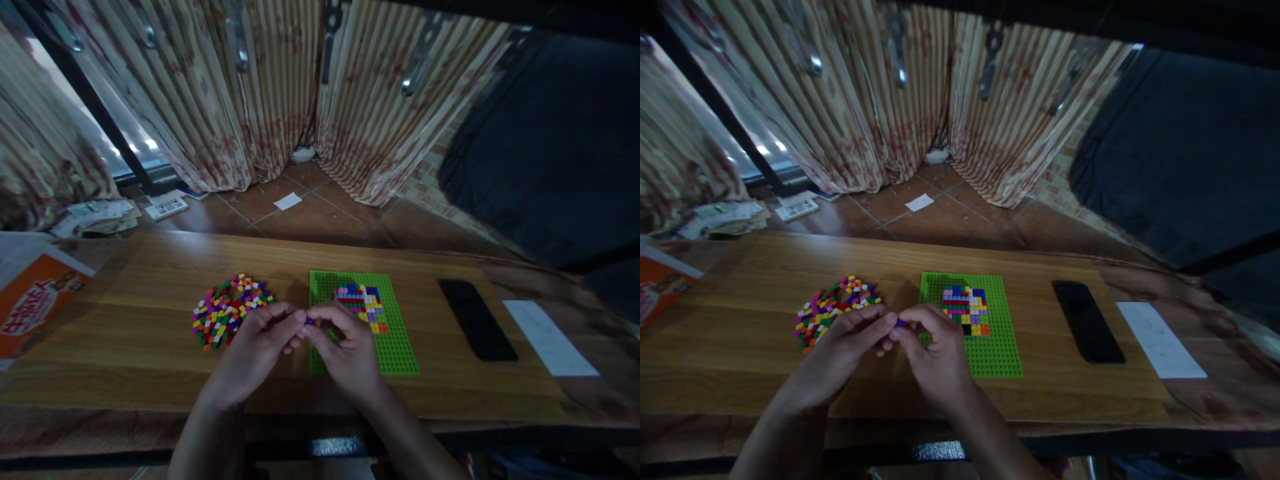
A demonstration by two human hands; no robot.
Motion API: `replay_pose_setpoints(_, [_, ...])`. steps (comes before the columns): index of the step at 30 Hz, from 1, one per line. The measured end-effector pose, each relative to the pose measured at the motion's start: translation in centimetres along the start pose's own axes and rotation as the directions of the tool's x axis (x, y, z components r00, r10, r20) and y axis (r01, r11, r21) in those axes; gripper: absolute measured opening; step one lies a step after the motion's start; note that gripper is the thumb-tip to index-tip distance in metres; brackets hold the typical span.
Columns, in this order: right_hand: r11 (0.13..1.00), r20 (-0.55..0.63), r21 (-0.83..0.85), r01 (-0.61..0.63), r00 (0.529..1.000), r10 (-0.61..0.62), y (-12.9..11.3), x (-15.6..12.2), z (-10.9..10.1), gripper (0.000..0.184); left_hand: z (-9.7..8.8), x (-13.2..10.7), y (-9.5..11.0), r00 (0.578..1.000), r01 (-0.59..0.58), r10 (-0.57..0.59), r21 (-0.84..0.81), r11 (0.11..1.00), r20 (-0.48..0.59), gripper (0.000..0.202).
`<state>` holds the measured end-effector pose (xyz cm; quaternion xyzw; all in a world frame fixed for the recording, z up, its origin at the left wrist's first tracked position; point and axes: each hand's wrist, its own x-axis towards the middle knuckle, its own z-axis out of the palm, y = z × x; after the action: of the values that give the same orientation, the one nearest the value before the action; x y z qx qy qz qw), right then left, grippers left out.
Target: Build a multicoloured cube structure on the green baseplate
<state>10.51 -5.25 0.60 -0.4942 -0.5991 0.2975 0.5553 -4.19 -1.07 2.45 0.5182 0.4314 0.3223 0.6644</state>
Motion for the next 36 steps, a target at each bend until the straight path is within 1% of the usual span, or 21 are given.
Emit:
replay_pose_setpoints(4, [0.993,0.016,0.12,0.0,1.0,-0.002,-0.4,0.2,-0.5,0.01,0.5,-0.1,0.3,0.999,0.031,-0.03,-0.143,0.989,0.012,0.032])
replay_pose_setpoints(8, [0.993,0.004,0.113,0.024,1.0,-0.025,-0.5,0.2,-1.0,0.014,1.0,0.0,0.3,0.999,0.043,-0.039,-0.25,0.967,0.022,0.031])
replay_pose_setpoints(14, [0.992,-0.004,0.118,0.037,0.999,-0.037,-0.3,0.2,-1.8,0.019,1.6,0.0,0.5,0.997,0.068,-0.055,-0.299,0.952,0.051,0.031])
replay_pose_setpoints(19, [0.984,0.013,0.178,-0.019,1.0,0.017,-0.2,0.3,-2.2,0.018,1.9,0.1,0.4,0.992,0.107,-0.077,-0.35,0.931,0.098,0.03])
replay_pose_setpoints(21, [0.985,0.002,0.171,-0.025,1.0,0.025,-0.1,0.3,-2.3,0.016,1.8,0.2,0.4,0.992,0.121,-0.096,-0.358,0.926,0.087,0.031])
replay_pose_setpoints(23, [0.996,-0.028,0.084,-0.003,1.0,0.006,0.0,0.3,-2.2,0.014,1.5,0.3,0.4,0.993,0.109,-0.116,-0.361,0.926,0.003,0.031])
replay_pose_setpoints(25, [0.997,-0.027,-0.073,0.033,0.999,-0.035,0.2,0.0,-1.9,0.013,0.9,0.3,0.6,0.983,0.066,-0.122,-0.361,0.93,-0.135,0.032])
replay_pose_setpoints(27, [0.965,0.046,-0.251,0.079,0.997,-0.07,0.6,-0.4,-1.3,0.012,0.2,0.3,0.8,0.958,0.014,-0.114,-0.352,0.936,-0.265,0.03])
replay_pose_setpoints(28, [0.938,0.1,-0.329,0.106,0.992,-0.077,0.8,-0.6,-0.9,0.014,-0.1,0.3,0.9,0.945,-0.006,-0.107,-0.345,0.938,-0.308,0.029])
replay_pose_setpoints(30, [0.882,0.195,-0.446,0.152,0.978,-0.07,1.3,-1.1,-0.1,0.019,-0.5,0.2,1.0,0.933,-0.031,-0.096,-0.343,0.939,-0.348,0.028])
replay_pose_setpoints(32, [0.835,0.25,-0.521,0.177,0.967,-0.049,1.8,-1.5,0.7,0.023,-0.6,0.2,1.1,0.933,-0.04,-0.091,-0.35,0.936,-0.349,0.029])
replay_pose_setpoints(34, [0.806,0.286,-0.561,0.189,0.958,-0.025,2.4,-1.7,1.4,0.025,-0.5,0.2,1.0,0.938,-0.04,-0.086,-0.352,0.935,-0.336,0.03])
replay_pose_setpoints(36, [0.794,0.312,-0.574,0.198,0.95,-0.012,2.9,-1.8,2.0,0.025,-0.3,0.3,0.8,0.942,-0.04,-0.08,-0.346,0.937,-0.326,0.029])
